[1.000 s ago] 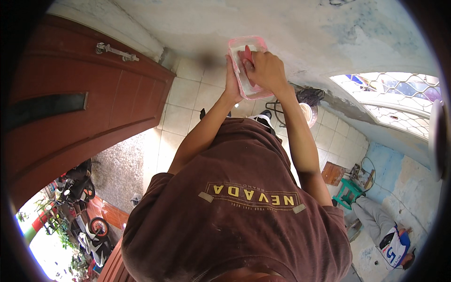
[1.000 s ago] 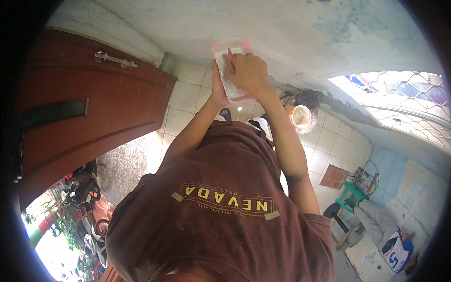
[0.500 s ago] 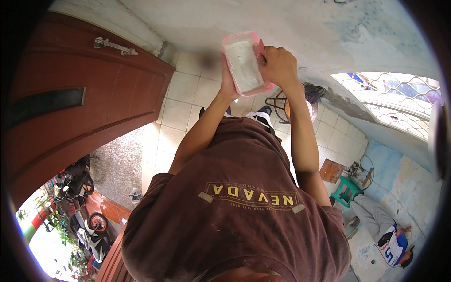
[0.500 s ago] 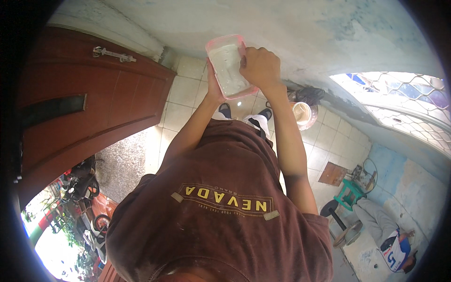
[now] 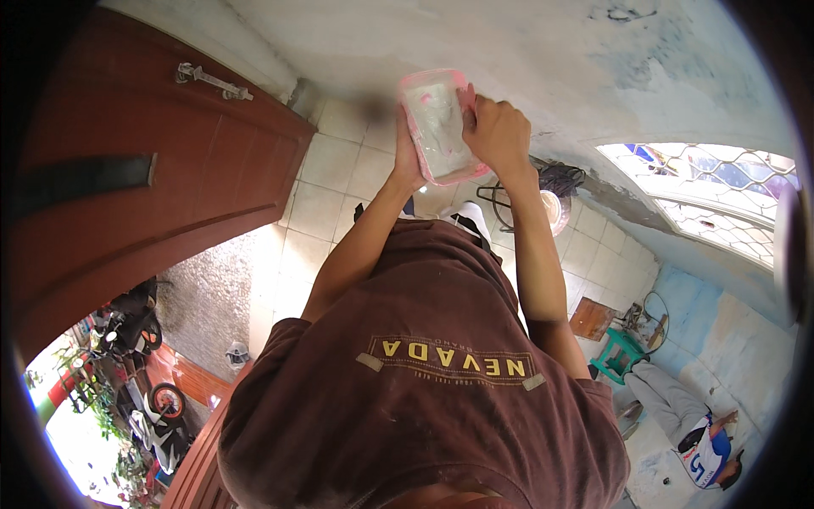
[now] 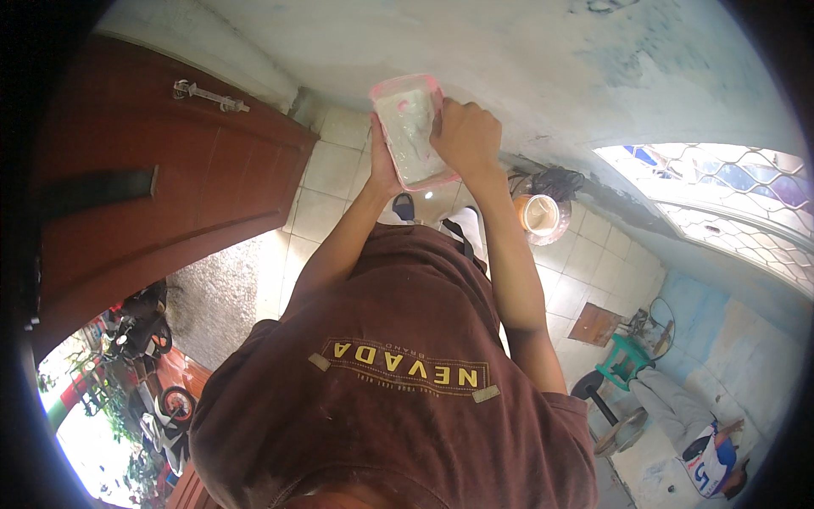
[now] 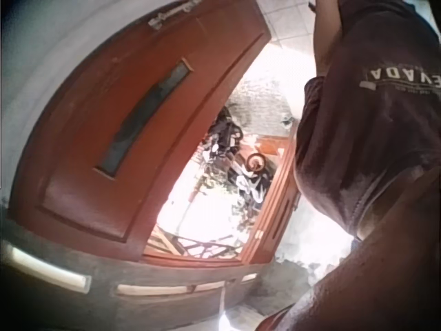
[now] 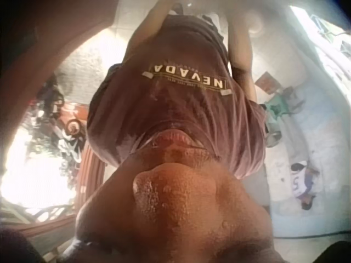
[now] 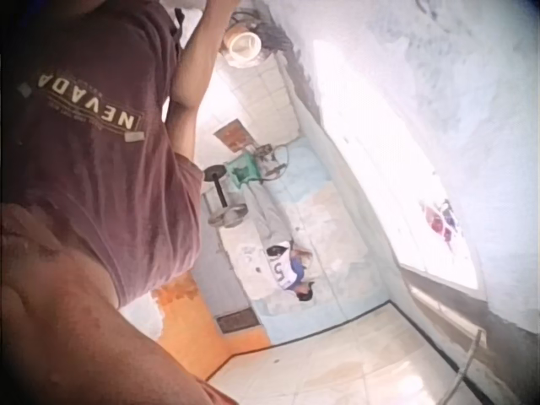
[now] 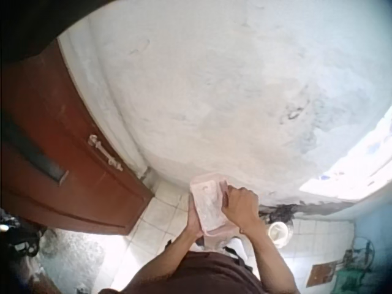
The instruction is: The person patches a wall by applying a white substance from a container onto the surface using a red putty knife.
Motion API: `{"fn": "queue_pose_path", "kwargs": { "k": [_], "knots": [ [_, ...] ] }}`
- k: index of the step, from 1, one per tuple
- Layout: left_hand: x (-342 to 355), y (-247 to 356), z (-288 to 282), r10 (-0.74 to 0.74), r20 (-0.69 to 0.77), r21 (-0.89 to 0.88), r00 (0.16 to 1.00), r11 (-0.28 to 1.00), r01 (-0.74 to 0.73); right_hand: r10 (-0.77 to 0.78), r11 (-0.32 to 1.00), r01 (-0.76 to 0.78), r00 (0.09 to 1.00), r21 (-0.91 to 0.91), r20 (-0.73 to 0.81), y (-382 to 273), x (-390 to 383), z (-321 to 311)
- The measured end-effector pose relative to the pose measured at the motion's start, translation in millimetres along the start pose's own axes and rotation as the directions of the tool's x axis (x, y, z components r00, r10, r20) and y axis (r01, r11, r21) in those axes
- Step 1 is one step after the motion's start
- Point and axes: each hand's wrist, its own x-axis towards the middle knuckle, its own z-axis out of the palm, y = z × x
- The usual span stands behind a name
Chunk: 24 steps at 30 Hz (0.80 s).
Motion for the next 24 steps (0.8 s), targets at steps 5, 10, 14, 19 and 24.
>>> {"fn": "queue_pose_path", "kwargs": {
  "k": [5,10,14,19,24],
  "knots": [
    [9.7,-9.9,5.6,0.103,-0.082,0.137,0.991,0.986,-0.091,-0.068,0.992,0.067,0.998,-0.107,-0.008,-24.7,3.9,17.8],
    [12.6,-2.9,-5.1,0.085,-0.036,0.003,0.996,0.996,-0.085,-0.081,0.997,0.081,0.996,0.008,0.043,0.1,0.6,-2.7],
    [19.1,-14.2,5.6,0.059,-0.04,0.04,0.997,0.998,-0.057,0.031,0.999,-0.031,0.999,0.007,-0.029,9.4,13.2,1.1],
    [25.6,-18.6,-3.6,-0.025,-0.035,-0.074,0.999,0.997,0.023,-0.138,0.988,0.134,0.989,0.078,0.056,29.1,11.9,0.9],
    [42.5,-16.5,6.1,-0.017,-0.027,-0.021,1.0,1.0,0.016,-0.07,0.989,0.06,0.995,0.133,0.074,27.1,22.6,-26.6]
  ]
}}
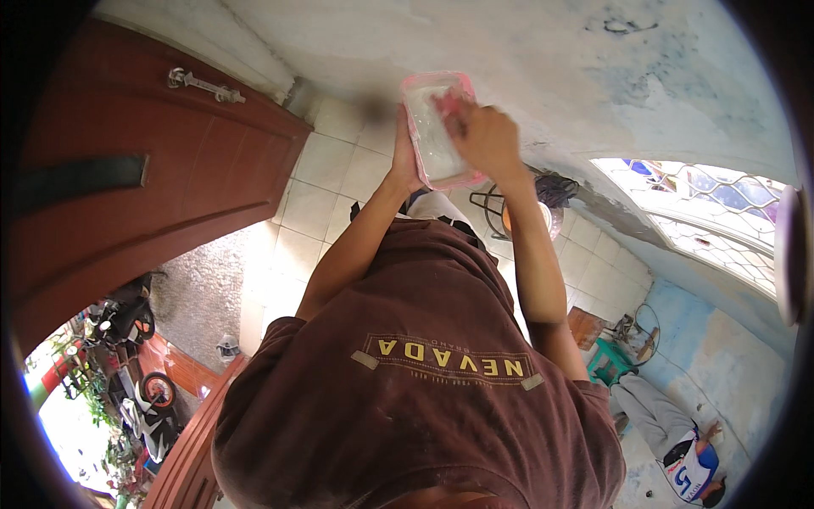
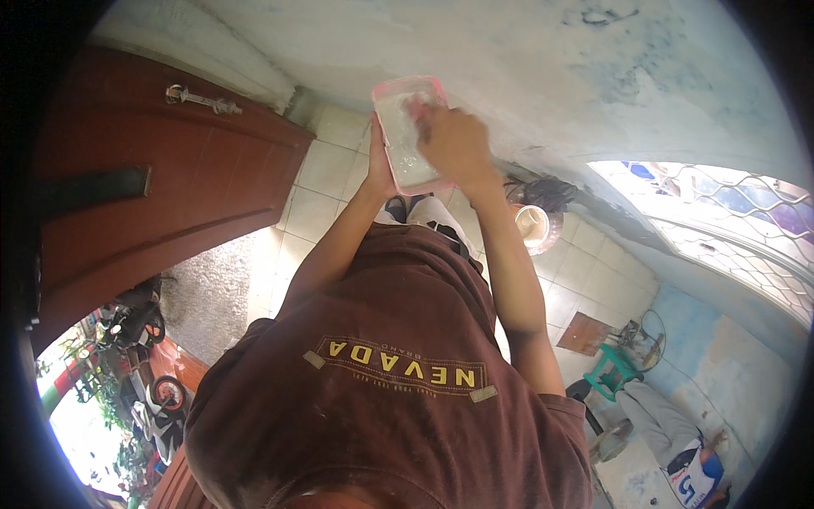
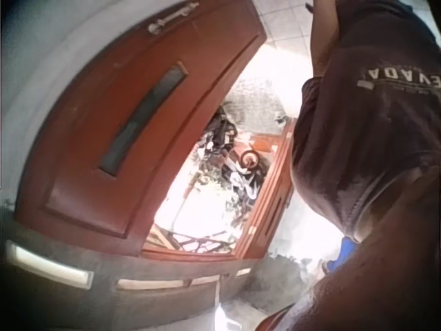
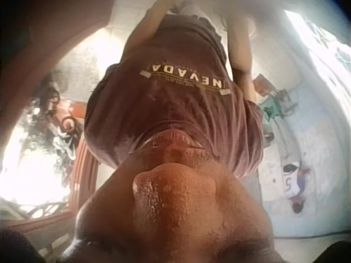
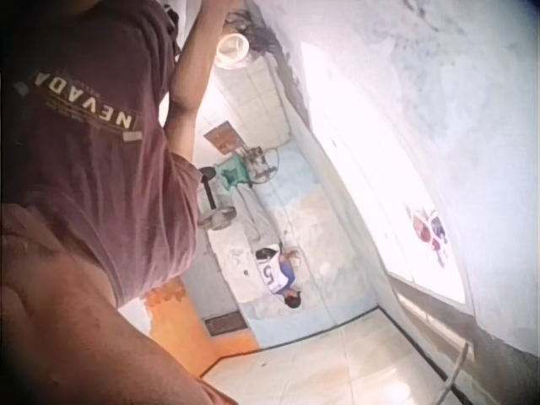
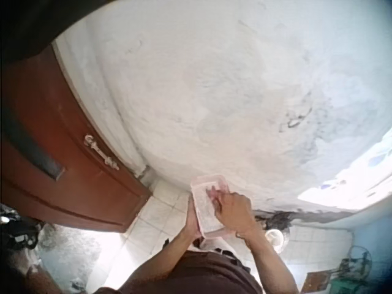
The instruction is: The person patches a wall by applying a white substance from a container onto the surface using a red putty knife.
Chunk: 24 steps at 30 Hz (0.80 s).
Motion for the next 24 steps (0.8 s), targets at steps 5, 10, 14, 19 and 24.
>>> {"fn": "queue_pose_path", "kwargs": {
  "k": [5,10,14,19,24],
  "knots": [
    [7.1,16.4,16.4,-0.026,-0.011,0.04,1.0,0.999,0.027,-0.028,0.998,0.037,0.983,-0.05,0.179,13.8,6.6,-15.4],
    [13.7,32.3,38.9,-0.015,-0.072,0.109,0.997,0.994,0.023,-0.027,0.978,0.029,1.0,0.206,-0.015,28.7,-6.1,-31.4],
    [15.0,19.6,46.5,0.059,-0.177,0.079,0.982,0.996,-0.046,0.029,0.943,0.001,0.996,0.333,-0.085,32.6,-22.8,-27.5],
    [10.7,-6.1,42.3,0.185,-0.214,0.082,0.959,0.982,-0.171,0.031,0.917,0.036,0.986,0.397,-0.161,53.1,-30.3,-14.0],
    [17.5,-13.8,37.8,0.197,-0.201,0.087,0.959,0.979,-0.183,-0.022,0.949,0.065,0.99,0.309,-0.14,62.6,-21.6,-7.6]
  ]
}}
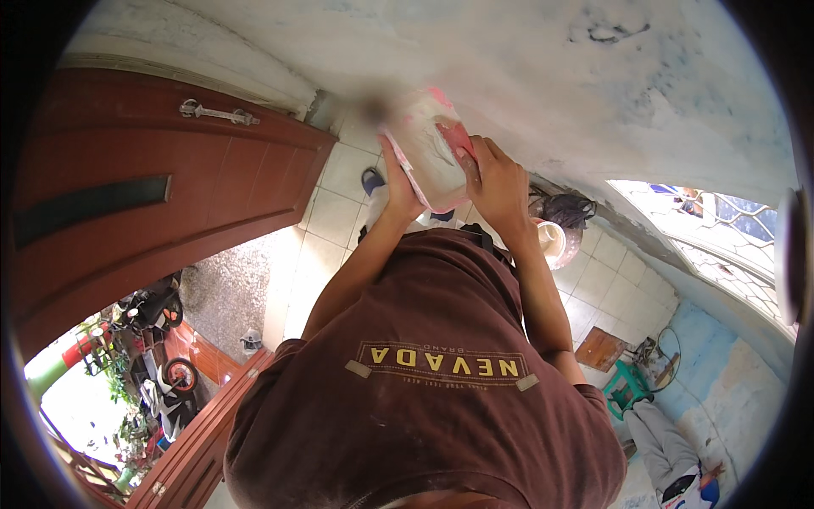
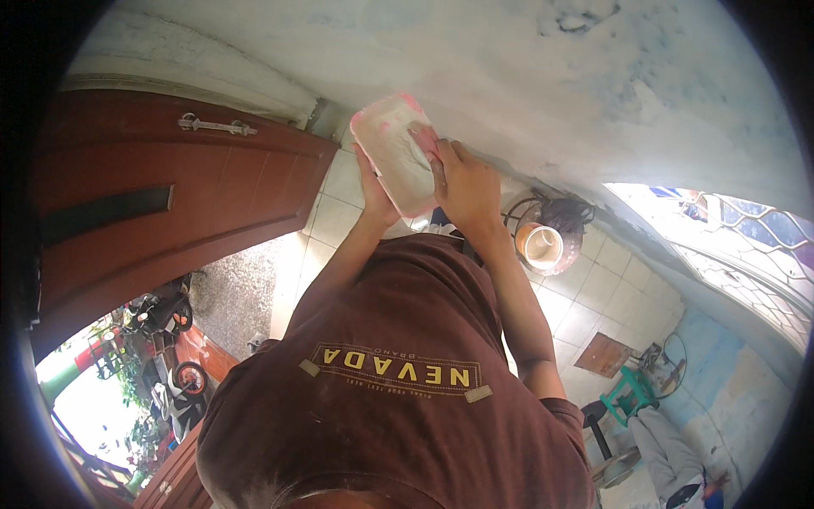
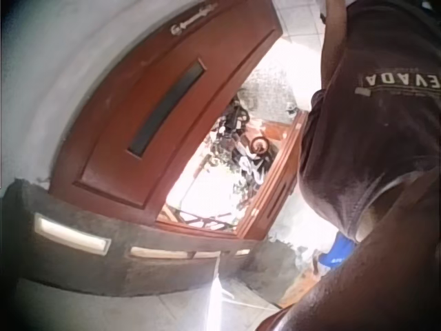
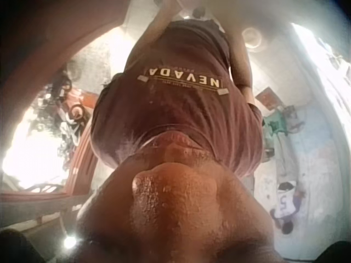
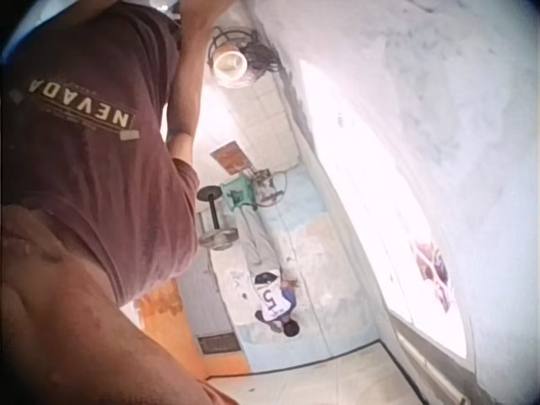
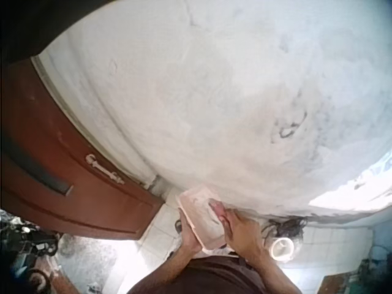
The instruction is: The person patches a wall by applying a white substance from a container onto the surface using a red putty knife.
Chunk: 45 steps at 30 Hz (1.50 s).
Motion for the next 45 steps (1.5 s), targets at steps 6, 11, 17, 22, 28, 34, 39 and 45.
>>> {"fn": "queue_pose_path", "kwargs": {
  "k": [6,11,17,22,28,34,39,45],
  "knots": [
    [18.7,-8.7,5.2,0.016,-0.025,0.045,1.0,0.999,-0.015,-0.04,0.998,0.04,0.999,-0.054,0.003,-11.9,23.6,21.3],
    [32.9,7.5,9.1,0.027,0.078,-0.038,0.997,0.999,-0.024,0.089,0.995,-0.087,0.995,-0.051,0.04,-14.4,44.6,7.8],
    [53.8,22.5,9.9,-0.024,0.07,-0.06,0.997,0.998,0.028,0.023,0.994,-0.019,0.999,-0.104,0.037,-21.9,57.2,17.1],
    [68.9,30.5,6.2,-0.091,0.142,-0.026,0.986,0.995,0.095,0.071,0.996,-0.07,0.997,-0.061,0.006,-29.0,76.2,18.2],
    [70.9,38.0,12.6,-0.149,0.154,0.016,0.977,0.989,0.149,0.01,0.992,-0.01,1.0,-0.122,-0.003,-25.2,98.4,4.7],
    [73.6,27.8,4.1,-0.179,0.14,-0.016,0.974,0.983,0.183,-0.176,0.97,0.199,0.971,-0.141,0.161,-23.2,80.9,18.8],
    [63.2,18.2,21.9,-0.078,0.227,-0.089,0.971,0.991,0.1,0.007,0.985,0.001,0.999,-0.171,0.05,-4.7,73.7,-5.9],
    [50.9,1.2,26.2,-0.137,0.093,0.19,0.986,0.975,0.118,-0.191,0.963,0.195,0.981,-0.187,0.041,-4.5,55.8,15.3]
  ]
}}
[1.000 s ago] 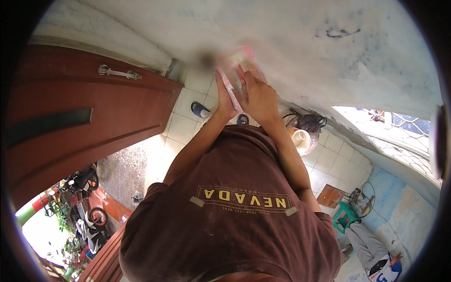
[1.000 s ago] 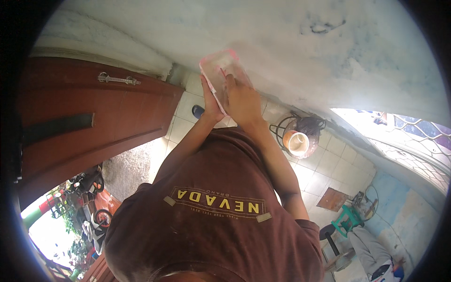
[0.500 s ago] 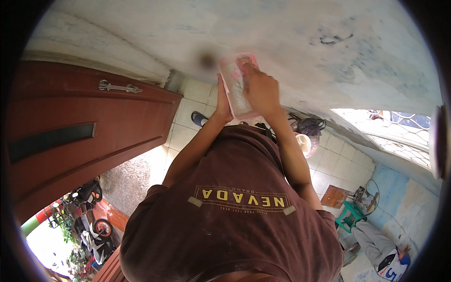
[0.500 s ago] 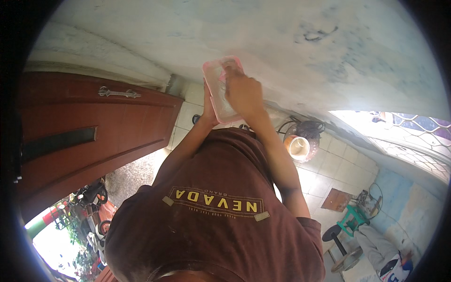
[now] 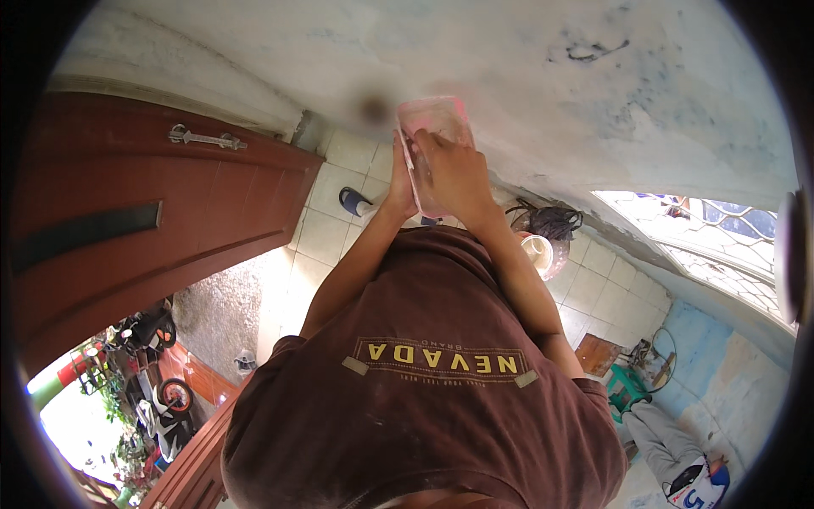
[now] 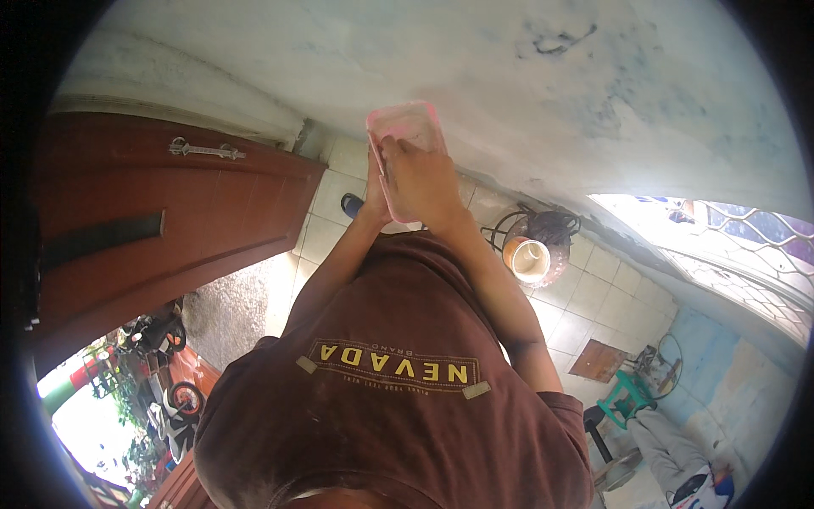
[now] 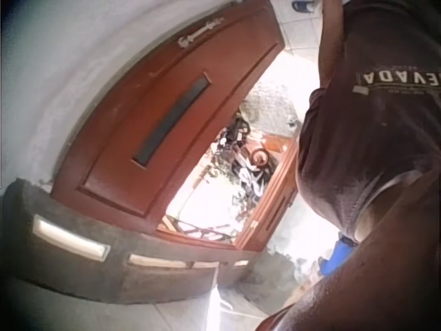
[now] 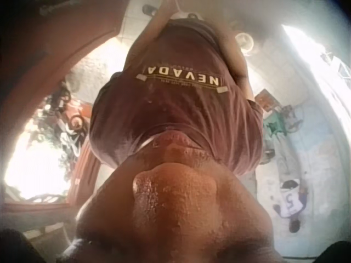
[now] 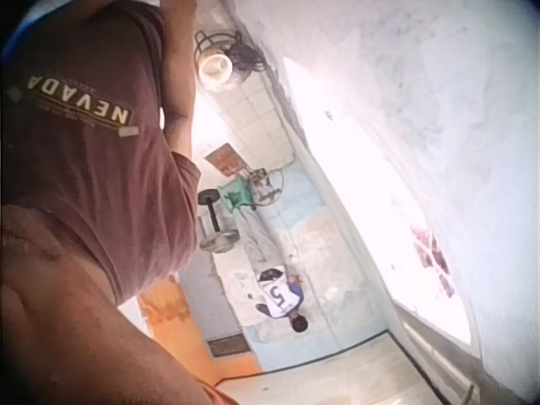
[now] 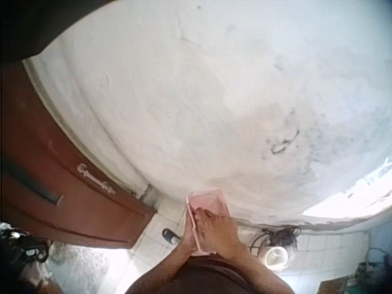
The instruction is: The person patches a wall by applying a white substance from a container onto the surface using a red putty knife.
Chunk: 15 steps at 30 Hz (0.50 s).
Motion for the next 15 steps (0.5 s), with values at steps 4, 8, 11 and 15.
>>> {"fn": "queue_pose_path", "kwargs": {
  "k": [4,8,11,15],
  "knots": [
    [-13.0,-6.0,-12.2,-0.011,0.069,-0.145,0.998,0.989,0.021,0.106,0.994,-0.11,0.984,0.021,0.144,13.9,-13.8,-13.6],
    [-15.3,-12.0,-0.7,-0.04,0.02,-0.101,0.999,0.994,0.041,0.187,0.981,-0.189,0.981,0.041,0.046,11.1,-12.7,-17.5],
    [-17.8,-14.3,3.4,-0.043,0.002,-0.007,0.999,0.999,0.043,0.094,0.995,-0.096,0.994,0.029,0.063,10.5,-18.9,1.4],
    [-26.4,-18.0,-6.2,-0.033,0.016,-0.127,0.999,0.991,0.035,0.144,0.982,-0.16,0.977,0.099,0.156,12.1,-25.7,-17.9]
  ]
}}
